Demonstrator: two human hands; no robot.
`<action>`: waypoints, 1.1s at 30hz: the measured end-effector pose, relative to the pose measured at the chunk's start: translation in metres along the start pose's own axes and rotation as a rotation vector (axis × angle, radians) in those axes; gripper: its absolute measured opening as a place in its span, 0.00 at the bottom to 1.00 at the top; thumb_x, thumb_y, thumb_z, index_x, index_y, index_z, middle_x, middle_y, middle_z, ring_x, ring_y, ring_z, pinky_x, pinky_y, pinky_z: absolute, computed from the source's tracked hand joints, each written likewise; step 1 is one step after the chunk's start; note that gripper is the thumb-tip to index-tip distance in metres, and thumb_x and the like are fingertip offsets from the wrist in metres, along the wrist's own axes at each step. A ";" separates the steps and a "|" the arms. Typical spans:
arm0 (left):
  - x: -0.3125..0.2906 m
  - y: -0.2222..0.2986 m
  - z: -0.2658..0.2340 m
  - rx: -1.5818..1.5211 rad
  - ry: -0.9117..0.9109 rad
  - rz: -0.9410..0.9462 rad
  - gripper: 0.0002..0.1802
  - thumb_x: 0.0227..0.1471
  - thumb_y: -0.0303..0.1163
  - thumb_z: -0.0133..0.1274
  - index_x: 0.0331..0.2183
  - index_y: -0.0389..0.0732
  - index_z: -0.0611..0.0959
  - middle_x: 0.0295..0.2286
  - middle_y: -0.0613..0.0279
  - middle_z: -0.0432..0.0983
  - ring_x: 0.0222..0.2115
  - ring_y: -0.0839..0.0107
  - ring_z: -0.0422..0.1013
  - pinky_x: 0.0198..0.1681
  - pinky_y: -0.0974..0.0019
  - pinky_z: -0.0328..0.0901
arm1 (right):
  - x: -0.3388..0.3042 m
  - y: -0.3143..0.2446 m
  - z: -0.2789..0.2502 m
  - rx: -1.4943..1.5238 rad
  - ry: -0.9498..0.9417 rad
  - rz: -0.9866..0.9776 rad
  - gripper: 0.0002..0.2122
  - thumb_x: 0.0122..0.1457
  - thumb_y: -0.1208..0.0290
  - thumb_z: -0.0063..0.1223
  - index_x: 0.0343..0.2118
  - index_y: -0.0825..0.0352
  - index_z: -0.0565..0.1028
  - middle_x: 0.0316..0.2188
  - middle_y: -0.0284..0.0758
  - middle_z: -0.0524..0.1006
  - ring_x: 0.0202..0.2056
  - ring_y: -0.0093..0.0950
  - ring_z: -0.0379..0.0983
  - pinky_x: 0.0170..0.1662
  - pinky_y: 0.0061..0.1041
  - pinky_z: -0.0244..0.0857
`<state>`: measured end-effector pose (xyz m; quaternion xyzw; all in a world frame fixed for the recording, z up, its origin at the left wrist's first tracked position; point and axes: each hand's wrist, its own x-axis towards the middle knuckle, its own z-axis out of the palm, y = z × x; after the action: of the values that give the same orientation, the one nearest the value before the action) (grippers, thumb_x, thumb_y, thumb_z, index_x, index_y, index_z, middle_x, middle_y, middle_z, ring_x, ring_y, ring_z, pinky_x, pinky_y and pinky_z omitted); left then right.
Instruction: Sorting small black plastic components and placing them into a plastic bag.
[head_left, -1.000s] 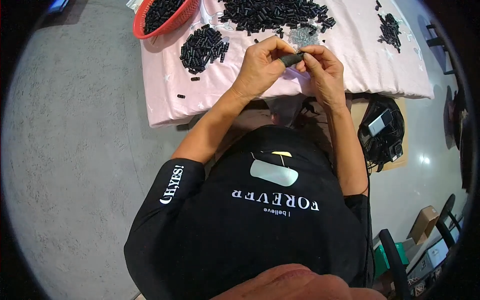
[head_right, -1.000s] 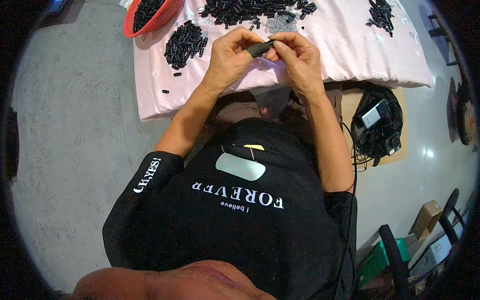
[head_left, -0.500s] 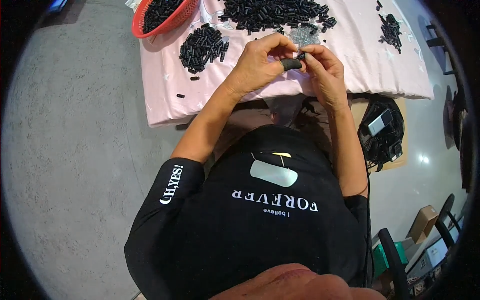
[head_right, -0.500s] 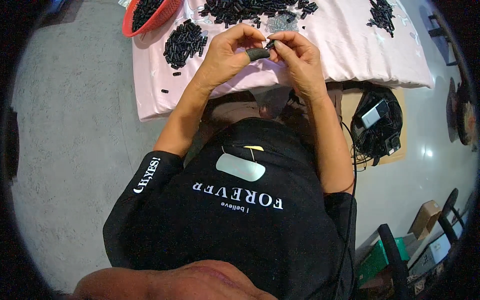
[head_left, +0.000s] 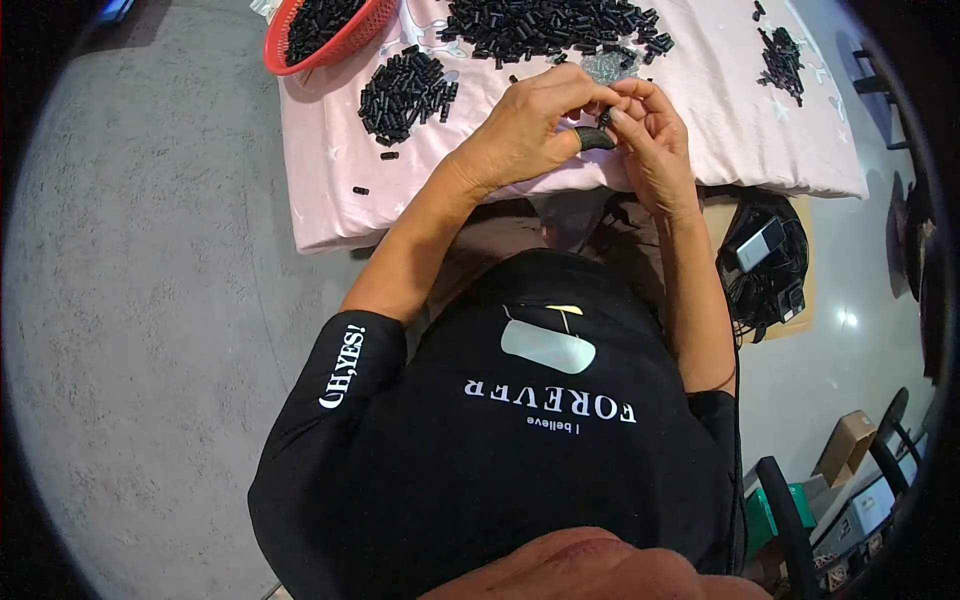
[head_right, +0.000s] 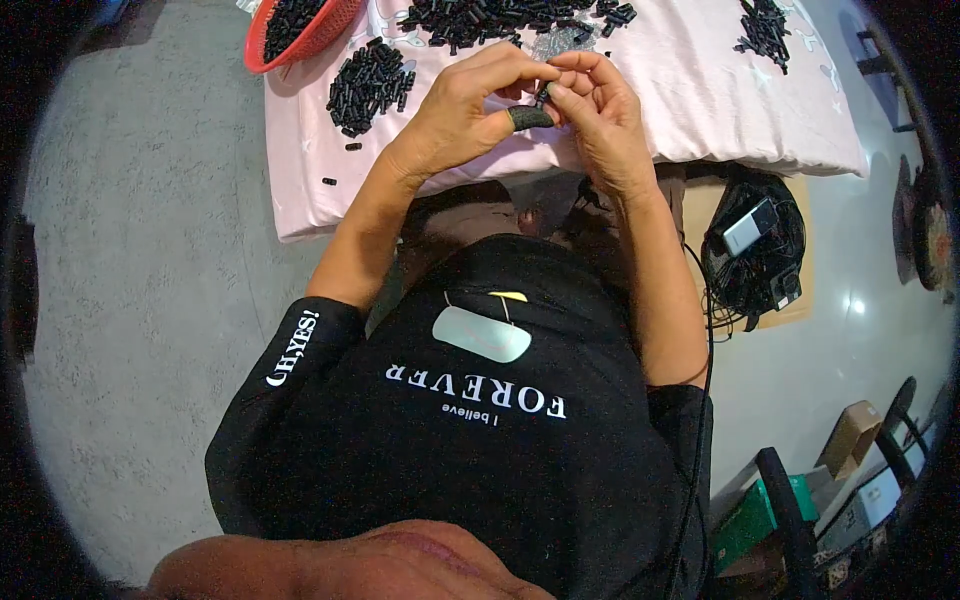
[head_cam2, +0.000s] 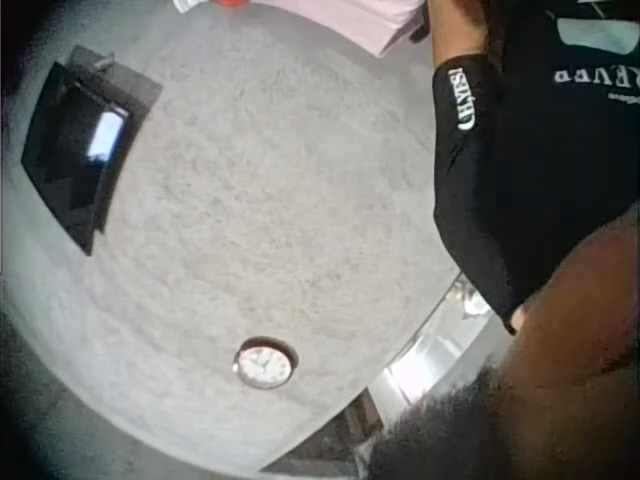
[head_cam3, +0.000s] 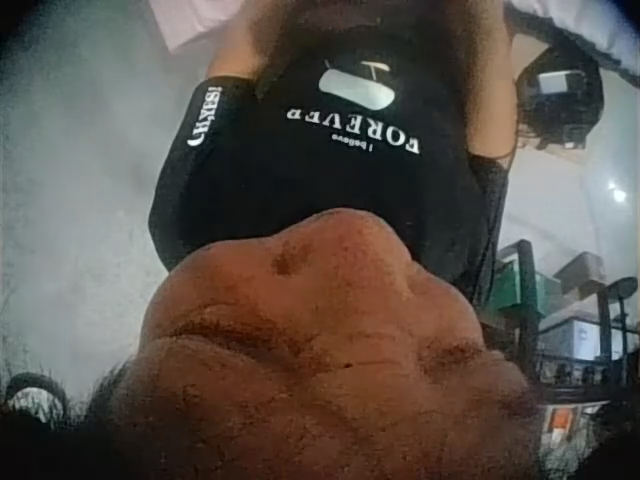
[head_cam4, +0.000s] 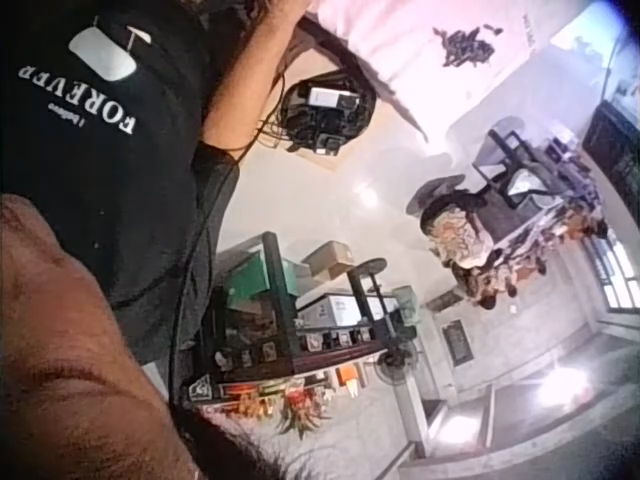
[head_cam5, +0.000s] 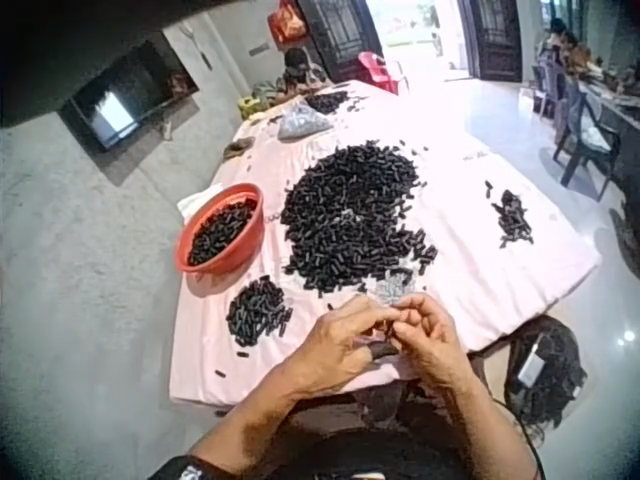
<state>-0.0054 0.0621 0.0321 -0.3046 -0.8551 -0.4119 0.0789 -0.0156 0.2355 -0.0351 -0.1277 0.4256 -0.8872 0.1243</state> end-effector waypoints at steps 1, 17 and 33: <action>0.000 0.000 0.001 0.004 -0.009 0.012 0.21 0.40 0.16 0.54 0.41 0.38 0.79 0.29 0.59 0.71 0.29 0.69 0.70 0.32 0.68 0.66 | 0.000 0.000 0.000 0.000 0.001 0.000 0.14 0.60 0.79 0.52 0.49 0.70 0.68 0.31 0.29 0.74 0.29 0.16 0.69 0.34 0.13 0.62; -0.005 0.007 0.011 0.015 0.092 -0.021 0.20 0.39 0.16 0.53 0.38 0.39 0.82 0.27 0.58 0.74 0.27 0.68 0.74 0.33 0.68 0.69 | 0.000 -0.004 -0.007 0.039 -0.074 0.065 0.17 0.58 0.78 0.57 0.49 0.68 0.69 0.34 0.32 0.78 0.28 0.13 0.68 0.30 0.10 0.62; -0.072 -0.063 -0.069 0.549 0.404 -0.550 0.15 0.41 0.20 0.53 0.36 0.38 0.83 0.28 0.55 0.74 0.29 0.57 0.72 0.36 0.59 0.67 | 0.005 0.007 -0.002 0.036 0.155 -0.111 0.10 0.63 0.79 0.49 0.47 0.73 0.71 0.35 0.38 0.78 0.31 0.18 0.72 0.36 0.15 0.67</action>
<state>0.0073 -0.0519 0.0079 0.0535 -0.9496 -0.2264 0.2102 -0.0197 0.2312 -0.0411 -0.0799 0.4100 -0.9075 0.0440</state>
